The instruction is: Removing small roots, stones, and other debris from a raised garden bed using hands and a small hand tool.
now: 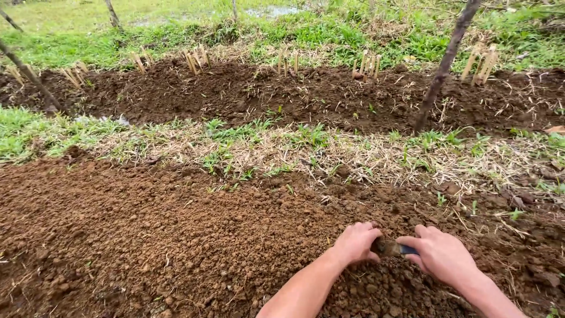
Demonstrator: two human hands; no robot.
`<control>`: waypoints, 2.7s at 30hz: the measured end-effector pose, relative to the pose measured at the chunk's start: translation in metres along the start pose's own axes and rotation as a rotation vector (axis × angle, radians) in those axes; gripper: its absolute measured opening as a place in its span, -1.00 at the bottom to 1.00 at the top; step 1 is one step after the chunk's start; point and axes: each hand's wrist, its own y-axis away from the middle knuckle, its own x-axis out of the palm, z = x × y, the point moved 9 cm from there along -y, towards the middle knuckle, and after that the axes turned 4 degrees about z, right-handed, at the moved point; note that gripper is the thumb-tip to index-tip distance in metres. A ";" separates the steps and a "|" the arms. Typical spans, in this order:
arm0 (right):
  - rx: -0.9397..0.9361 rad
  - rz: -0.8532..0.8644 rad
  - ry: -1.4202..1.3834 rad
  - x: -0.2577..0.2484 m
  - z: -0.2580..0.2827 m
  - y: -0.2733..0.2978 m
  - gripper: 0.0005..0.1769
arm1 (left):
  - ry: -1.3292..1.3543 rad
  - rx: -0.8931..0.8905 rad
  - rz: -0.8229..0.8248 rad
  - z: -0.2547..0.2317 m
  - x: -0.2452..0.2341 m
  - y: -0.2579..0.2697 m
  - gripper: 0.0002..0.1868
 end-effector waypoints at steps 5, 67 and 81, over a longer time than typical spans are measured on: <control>-0.010 0.007 -0.047 -0.003 0.016 0.000 -0.43 | -0.090 -0.080 0.120 0.002 -0.003 0.006 -0.43; 0.733 0.002 -0.651 0.109 -0.139 -0.042 -0.46 | -0.151 -0.295 0.450 0.037 0.021 0.039 0.21; 0.562 0.251 -0.572 0.109 -0.100 0.014 -0.54 | -0.139 -0.290 0.443 0.041 0.027 0.037 0.21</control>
